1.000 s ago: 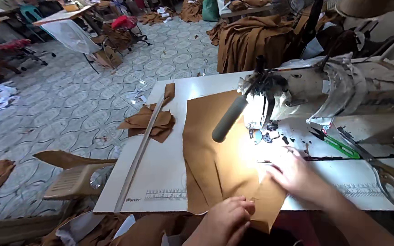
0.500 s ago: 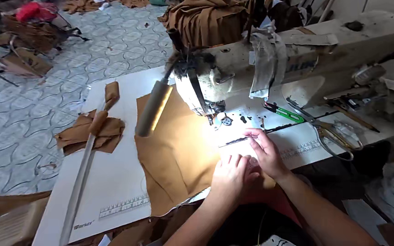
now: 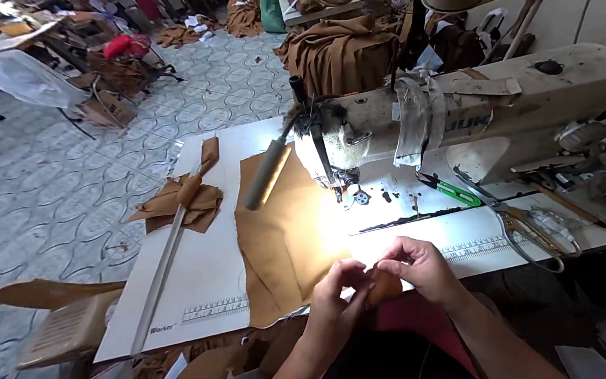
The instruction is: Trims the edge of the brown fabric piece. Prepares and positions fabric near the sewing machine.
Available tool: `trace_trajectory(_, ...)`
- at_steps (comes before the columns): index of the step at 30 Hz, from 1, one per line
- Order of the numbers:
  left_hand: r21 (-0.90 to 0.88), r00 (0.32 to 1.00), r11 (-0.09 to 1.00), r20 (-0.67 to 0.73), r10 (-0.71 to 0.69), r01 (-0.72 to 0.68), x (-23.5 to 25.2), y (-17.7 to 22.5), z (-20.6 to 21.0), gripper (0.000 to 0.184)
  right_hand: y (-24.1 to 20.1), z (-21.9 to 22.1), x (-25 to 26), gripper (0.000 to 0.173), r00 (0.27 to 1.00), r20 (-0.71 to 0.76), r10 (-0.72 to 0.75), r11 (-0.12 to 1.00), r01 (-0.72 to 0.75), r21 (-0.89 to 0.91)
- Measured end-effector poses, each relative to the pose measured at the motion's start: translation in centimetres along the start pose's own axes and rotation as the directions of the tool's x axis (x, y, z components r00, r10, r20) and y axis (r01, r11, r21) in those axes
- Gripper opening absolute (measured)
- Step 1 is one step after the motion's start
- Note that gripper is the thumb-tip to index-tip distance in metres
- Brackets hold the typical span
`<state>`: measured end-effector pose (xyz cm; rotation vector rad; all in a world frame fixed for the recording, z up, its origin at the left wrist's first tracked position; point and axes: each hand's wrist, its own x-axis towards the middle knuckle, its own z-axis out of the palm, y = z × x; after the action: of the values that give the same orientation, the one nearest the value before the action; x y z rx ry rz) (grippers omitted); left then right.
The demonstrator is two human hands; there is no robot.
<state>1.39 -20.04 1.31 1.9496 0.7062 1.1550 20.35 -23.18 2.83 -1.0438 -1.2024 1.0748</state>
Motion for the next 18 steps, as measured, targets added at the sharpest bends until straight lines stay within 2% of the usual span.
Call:
trace_trajectory(2, 0.064, 0.999, 0.998, 0.037, 0.014, -0.017, -0.2, 0.3, -0.4, 0.034, 1.0, 1.1, -0.2, 0.01, 0.993, 0.003, -0.118, 0.993, 0.118, 0.001)
trace_trajectory(4, 0.183, 0.995, 0.981, 0.084, 0.054, -0.069, -0.5, 0.9, -1.0, 0.024, 1.9, 2.1, -0.9, 0.013, 0.98, 0.045, -0.191, 0.981, 0.19, 0.034)
trace_trajectory(7, 0.314, 0.983, 0.945, 0.181, 0.038, -0.094, -1.4, 1.6, -2.9, 0.013, 2.7, 3.1, -2.1, 0.014, 0.961, 0.049, -0.273, 0.962, 0.272, 0.026)
trace_trajectory(10, 0.394, 0.964, 0.915, 0.266, -0.021, -0.088, -2.5, 2.9, -4.3, 0.011, 3.8, 4.7, -3.5, 0.019, 0.921, 0.093, -0.379, 0.923, 0.384, -0.036)
trace_trajectory(11, 0.401, 0.96, 0.913, 0.276, -0.045, -0.073, -2.8, 3.3, -4.6, 0.011, 4.1, 5.4, -3.9, 0.026, 0.899, 0.141, -0.414, 0.906, 0.422, -0.031)
trace_trajectory(13, 0.382, 0.964, 0.924, 0.252, -0.091, -0.013, -3.2, 3.7, -5.6, 0.013, 4.3, 6.7, -4.5, 0.036, 0.866, 0.23, -0.445, 0.886, 0.463, -0.032)
trace_trajectory(15, 0.331, 0.972, 0.942, 0.199, -0.126, 0.054, -2.9, 3.3, -7.4, 0.011, 4.6, 7.3, -4.8, 0.027, 0.833, 0.335, -0.441, 0.861, 0.498, -0.104)
trace_trajectory(18, 0.358, 0.988, 0.933, 0.136, -0.072, 0.019, -1.5, 1.8, -9.9, 0.014, 5.1, 7.2, -4.7, 0.019, 0.764, 0.489, -0.422, 0.855, 0.515, -0.066)
